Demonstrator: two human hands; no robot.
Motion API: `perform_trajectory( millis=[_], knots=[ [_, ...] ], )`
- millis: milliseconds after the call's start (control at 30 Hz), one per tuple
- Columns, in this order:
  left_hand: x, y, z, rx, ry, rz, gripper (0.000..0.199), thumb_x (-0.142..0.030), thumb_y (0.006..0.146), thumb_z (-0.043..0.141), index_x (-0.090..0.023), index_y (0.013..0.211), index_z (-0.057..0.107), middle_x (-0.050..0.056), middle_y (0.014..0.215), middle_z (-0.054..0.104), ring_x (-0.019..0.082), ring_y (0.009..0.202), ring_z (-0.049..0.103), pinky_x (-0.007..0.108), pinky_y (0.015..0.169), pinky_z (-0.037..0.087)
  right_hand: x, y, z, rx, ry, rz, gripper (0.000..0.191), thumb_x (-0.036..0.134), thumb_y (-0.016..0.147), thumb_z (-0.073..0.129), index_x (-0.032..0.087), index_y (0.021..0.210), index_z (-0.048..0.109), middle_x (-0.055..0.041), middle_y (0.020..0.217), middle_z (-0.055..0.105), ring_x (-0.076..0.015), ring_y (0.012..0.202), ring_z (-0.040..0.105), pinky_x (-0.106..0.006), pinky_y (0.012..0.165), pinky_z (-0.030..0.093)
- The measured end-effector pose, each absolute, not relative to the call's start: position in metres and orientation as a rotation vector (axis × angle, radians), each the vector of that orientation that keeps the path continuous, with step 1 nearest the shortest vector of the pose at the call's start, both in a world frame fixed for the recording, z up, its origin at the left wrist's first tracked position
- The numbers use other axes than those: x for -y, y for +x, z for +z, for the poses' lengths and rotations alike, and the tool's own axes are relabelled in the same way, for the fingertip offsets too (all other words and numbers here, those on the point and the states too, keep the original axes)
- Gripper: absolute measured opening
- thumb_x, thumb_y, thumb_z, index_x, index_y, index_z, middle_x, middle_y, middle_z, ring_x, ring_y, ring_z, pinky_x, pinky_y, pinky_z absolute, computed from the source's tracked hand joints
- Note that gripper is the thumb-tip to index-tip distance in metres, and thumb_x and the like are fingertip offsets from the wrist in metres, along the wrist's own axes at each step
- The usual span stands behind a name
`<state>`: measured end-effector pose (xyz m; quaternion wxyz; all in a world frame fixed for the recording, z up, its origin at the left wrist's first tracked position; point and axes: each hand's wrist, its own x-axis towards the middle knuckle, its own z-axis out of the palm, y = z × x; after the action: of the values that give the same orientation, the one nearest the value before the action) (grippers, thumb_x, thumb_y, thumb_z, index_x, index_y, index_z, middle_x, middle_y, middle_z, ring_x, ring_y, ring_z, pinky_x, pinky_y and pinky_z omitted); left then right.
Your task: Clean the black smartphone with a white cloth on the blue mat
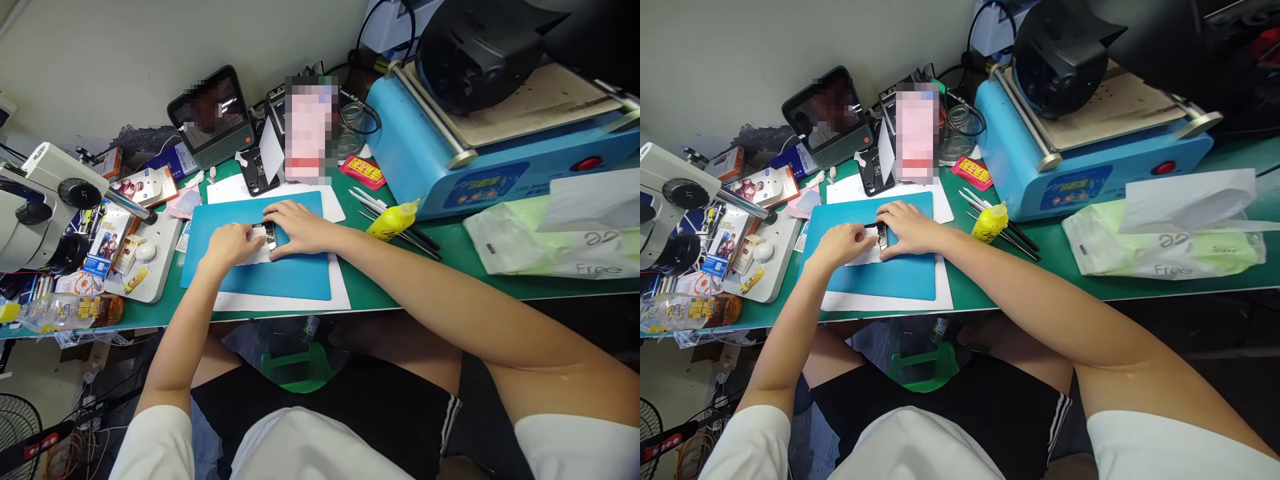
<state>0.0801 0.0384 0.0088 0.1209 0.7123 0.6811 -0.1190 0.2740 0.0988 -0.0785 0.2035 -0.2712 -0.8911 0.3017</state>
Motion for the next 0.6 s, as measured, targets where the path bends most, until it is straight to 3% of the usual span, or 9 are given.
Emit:
perform_trajectory(
  millis=[600],
  knots=[
    [-0.045,0.064,0.018,-1.979,1.914,-0.287,0.039,-0.05,0.093,0.065,-0.024,0.07,0.046,0.003,0.073,0.064,0.021,0.07,0.059,0.034,0.059,0.03,-0.1,0.272,-0.08,2.475,-0.753,0.854,0.096,0.086,0.074,0.071,0.019,0.143,0.064,-0.0216,0.156,0.055,-0.049,0.144,0.045,-0.07,0.117,0.039]
  ],
)
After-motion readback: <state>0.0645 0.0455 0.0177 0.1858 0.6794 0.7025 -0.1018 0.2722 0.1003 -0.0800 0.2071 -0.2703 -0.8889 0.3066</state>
